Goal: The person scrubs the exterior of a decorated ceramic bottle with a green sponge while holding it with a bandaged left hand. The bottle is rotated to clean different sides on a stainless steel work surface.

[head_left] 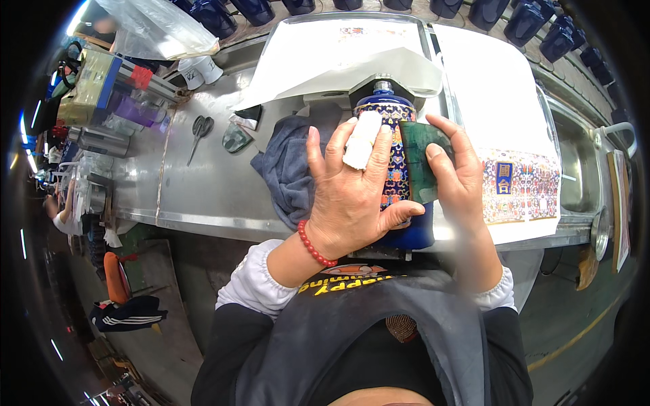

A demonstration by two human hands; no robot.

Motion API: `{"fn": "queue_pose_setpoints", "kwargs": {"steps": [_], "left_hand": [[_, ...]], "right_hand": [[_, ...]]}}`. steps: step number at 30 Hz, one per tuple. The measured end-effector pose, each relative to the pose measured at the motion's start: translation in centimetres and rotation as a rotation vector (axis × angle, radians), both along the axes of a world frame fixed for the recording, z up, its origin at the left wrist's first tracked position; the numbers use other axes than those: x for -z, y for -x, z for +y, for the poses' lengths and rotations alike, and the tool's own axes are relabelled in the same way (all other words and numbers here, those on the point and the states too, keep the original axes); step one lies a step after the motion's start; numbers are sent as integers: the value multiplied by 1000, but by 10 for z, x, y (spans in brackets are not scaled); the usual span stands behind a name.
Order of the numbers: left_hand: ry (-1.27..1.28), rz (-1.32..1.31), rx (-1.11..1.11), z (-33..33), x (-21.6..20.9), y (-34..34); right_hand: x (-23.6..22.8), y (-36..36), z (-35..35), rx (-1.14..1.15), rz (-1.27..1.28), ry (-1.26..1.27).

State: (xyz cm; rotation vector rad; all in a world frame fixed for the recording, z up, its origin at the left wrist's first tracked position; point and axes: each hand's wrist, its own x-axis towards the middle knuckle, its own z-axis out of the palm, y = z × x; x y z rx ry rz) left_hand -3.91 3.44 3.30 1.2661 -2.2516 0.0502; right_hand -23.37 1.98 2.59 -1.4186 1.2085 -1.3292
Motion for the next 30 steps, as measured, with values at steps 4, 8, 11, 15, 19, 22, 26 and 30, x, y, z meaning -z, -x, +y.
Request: {"fn": "queue_pose_setpoints", "kwargs": {"steps": [4,8,11,15,19,22,26,30], "left_hand": [[4,88,75,-3,0,-6],[50,-116,129,-10,-3,-11],[46,-220,163,-15,-10,-17],[80,-156,188,-21,-16,-22],[111,-161,234,-20,-13,-20],[90,-108,267,-9,-10,-28],[77,157,133,6,2,-32],[-2,168,34,10,16,-28]], "right_hand": [[0,-1,0,5,-55,-1],[3,-2,1,-2,-119,-42],[7,-1,2,3,-68,-33],[11,-1,1,-8,-120,-29],[12,0,0,-9,-124,-22],[12,2,0,-23,-130,-10],[12,9,2,-8,-152,-46],[10,15,5,43,-21,-2]]}}
